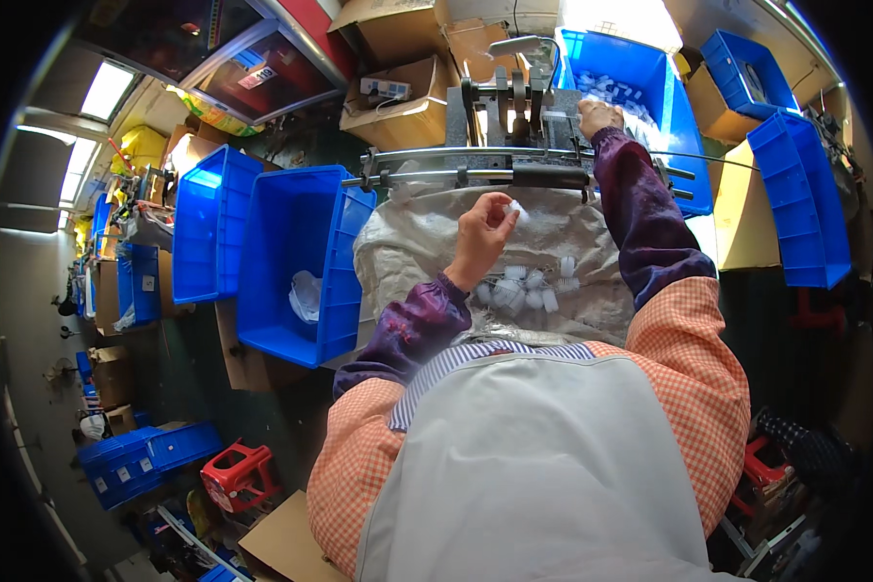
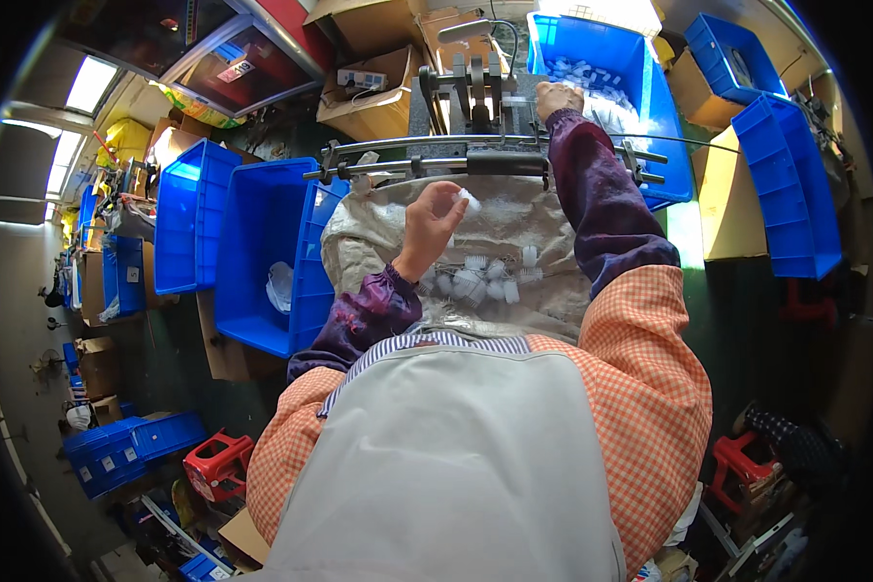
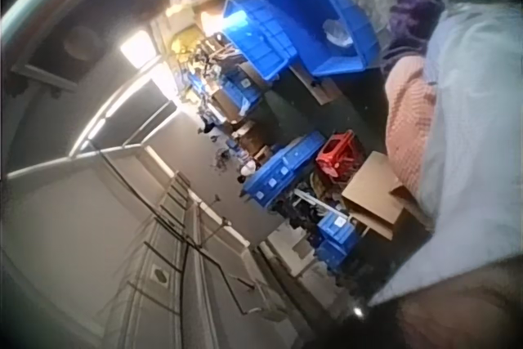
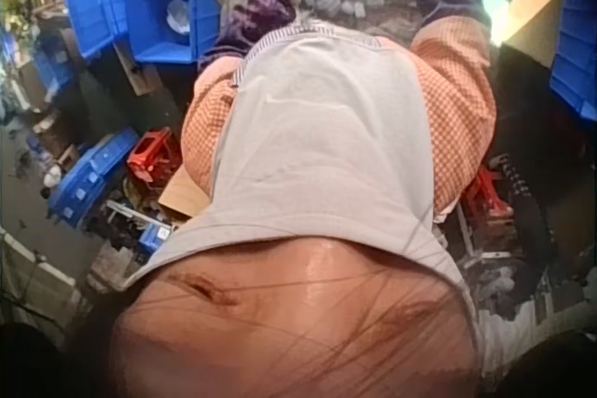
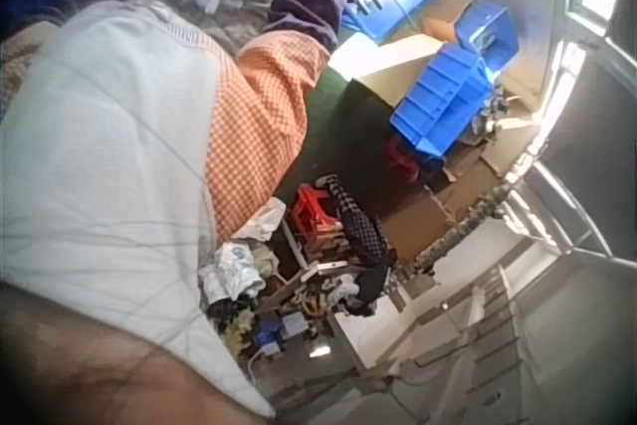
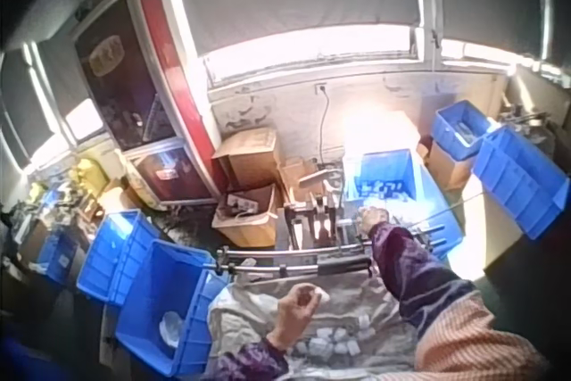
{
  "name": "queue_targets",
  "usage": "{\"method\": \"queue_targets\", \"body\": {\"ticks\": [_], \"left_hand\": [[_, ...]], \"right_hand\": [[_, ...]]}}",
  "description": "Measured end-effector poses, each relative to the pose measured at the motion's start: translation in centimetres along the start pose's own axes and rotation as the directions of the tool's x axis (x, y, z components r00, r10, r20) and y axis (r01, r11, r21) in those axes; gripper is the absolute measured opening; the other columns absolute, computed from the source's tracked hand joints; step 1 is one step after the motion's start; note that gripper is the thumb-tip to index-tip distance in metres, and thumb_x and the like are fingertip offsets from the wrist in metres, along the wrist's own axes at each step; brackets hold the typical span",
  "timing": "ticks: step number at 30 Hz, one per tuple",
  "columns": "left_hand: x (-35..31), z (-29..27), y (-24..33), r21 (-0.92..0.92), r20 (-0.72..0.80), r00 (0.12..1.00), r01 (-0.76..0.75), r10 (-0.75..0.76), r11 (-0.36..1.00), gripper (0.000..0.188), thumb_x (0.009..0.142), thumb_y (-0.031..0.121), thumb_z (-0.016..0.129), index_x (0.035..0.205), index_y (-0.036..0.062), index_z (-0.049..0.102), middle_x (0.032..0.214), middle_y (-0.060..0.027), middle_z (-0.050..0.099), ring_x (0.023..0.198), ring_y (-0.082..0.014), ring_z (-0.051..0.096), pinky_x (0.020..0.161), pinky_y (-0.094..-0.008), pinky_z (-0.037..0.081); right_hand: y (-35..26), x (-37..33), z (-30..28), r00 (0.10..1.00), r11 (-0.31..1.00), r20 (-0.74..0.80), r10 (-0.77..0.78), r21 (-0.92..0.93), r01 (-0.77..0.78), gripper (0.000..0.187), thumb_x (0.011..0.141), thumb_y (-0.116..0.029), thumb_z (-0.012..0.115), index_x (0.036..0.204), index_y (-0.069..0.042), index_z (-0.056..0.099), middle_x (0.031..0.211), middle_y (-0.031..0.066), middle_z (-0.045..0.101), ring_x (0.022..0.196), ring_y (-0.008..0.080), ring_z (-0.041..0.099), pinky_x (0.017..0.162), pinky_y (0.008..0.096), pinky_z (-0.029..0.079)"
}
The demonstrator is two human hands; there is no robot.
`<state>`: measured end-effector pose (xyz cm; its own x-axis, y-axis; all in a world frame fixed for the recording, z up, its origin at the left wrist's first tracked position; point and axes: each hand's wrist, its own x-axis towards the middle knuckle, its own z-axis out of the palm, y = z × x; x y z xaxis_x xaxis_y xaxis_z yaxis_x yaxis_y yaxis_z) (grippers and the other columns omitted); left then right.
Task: The person repeatedly picks up small white cylindrical objects from a cloth and places them into a metal fixture on a workbench. The processed items are then dropped into a blue bin. The person continues this repetitive cycle throughout the clip.
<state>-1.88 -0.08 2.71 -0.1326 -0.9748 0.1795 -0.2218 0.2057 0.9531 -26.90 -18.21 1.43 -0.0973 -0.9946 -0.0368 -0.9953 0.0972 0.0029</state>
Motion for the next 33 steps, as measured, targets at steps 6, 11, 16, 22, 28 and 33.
{"method": "queue_targets", "body": {"ticks": [6, 11, 16, 22, 28, 33], "left_hand": [[0.0, 0.1, -0.7, -0.001, 0.008, 0.999, -0.039, 0.039, 0.999, 0.018, 0.079, 0.006, 0.064, 0.095, 0.0020, 0.055, 0.070, -0.0028, 0.060, 0.060, -0.0062, 0.055, 0.055, -0.0205, 0.045], [-0.3, 0.2, -0.8, -0.009, 0.016, 0.998, -0.067, 0.067, 0.998, 0.019, 0.079, 0.006, 0.064, 0.095, 0.0023, 0.055, 0.069, -0.0025, 0.060, 0.062, -0.0055, 0.054, 0.056, -0.0204, 0.045], [0.2, 0.6, -0.1, -0.061, 0.009, 1.000, -0.023, 0.024, 0.998, 0.019, 0.078, 0.005, 0.064, 0.095, 0.0015, 0.055, 0.073, -0.0029, 0.061, 0.065, -0.0058, 0.056, 0.058, -0.0199, 0.045], [2.0, 1.7, 0.8, -0.140, -0.045, 0.997, -0.063, 0.057, 0.988, 0.019, 0.079, 0.004, 0.065, 0.095, -0.0008, 0.055, 0.080, -0.0042, 0.063, 0.070, -0.0066, 0.059, 0.060, -0.0197, 0.046], [0.6, -0.1, -1.8, 0.648, 0.128, 0.983, 0.019, -0.133, 0.762, 0.041, 0.078, 0.029, 0.066, 0.104, 0.0009, 0.051, 0.087, -0.0135, 0.062, 0.076, -0.0271, 0.063, 0.066, -0.0358, 0.050], [-2.7, 0.3, -8.4, 0.866, 0.222, 0.955, -0.100, -0.198, 0.490, 0.038, 0.074, 0.027, 0.066, 0.099, 0.0032, 0.050, 0.093, -0.0133, 0.058, 0.087, -0.0293, 0.059, 0.070, -0.0382, 0.049]], "right_hand": [[1.4, 1.6, 0.0, 0.973, 0.988, 0.179, -0.147, 0.079, 0.135, 0.025, 0.079, -0.016, 0.047, 0.100, -0.012, 0.061, 0.104, 0.0141, 0.061, 0.101, 0.0299, 0.057, 0.083, 0.0420, 0.045], [5.5, 3.4, -1.1, 0.993, 0.992, 0.057, 0.102, 0.071, -0.106, 0.032, 0.084, -0.032, 0.047, 0.108, -0.012, 0.056, 0.108, 0.0179, 0.059, 0.102, 0.0331, 0.056, 0.084, 0.0444, 0.044], [7.4, 0.8, -0.5, 0.946, 0.965, -0.319, 0.063, 0.261, 0.024, 0.050, 0.086, -0.043, 0.048, 0.122, -0.009, 0.048, 0.110, 0.0199, 0.056, 0.104, 0.0332, 0.054, 0.089, 0.0406, 0.042], [-2.0, -12.8, -4.8, 0.738, 0.404, -0.020, -0.674, 0.827, 0.392, 0.041, 0.084, -0.018, 0.057, 0.123, -0.010, 0.049, 0.096, 0.0181, 0.060, 0.083, 0.0190, 0.058, 0.074, 0.0297, 0.045], [-1.6, -6.4, 0.4, 0.923, 0.712, -0.235, -0.303, 0.588, 0.384, 0.022, 0.081, -0.011, 0.054, 0.102, -0.004, 0.058, 0.097, 0.0151, 0.058, 0.088, 0.0288, 0.058, 0.076, 0.0362, 0.046], [-1.7, -1.5, 4.3, 0.859, 0.922, -0.476, -0.189, 0.215, 0.321, 0.012, 0.079, -0.012, 0.055, 0.089, -0.008, 0.060, 0.088, 0.0118, 0.057, 0.089, 0.0294, 0.054, 0.076, 0.0399, 0.045]]}}
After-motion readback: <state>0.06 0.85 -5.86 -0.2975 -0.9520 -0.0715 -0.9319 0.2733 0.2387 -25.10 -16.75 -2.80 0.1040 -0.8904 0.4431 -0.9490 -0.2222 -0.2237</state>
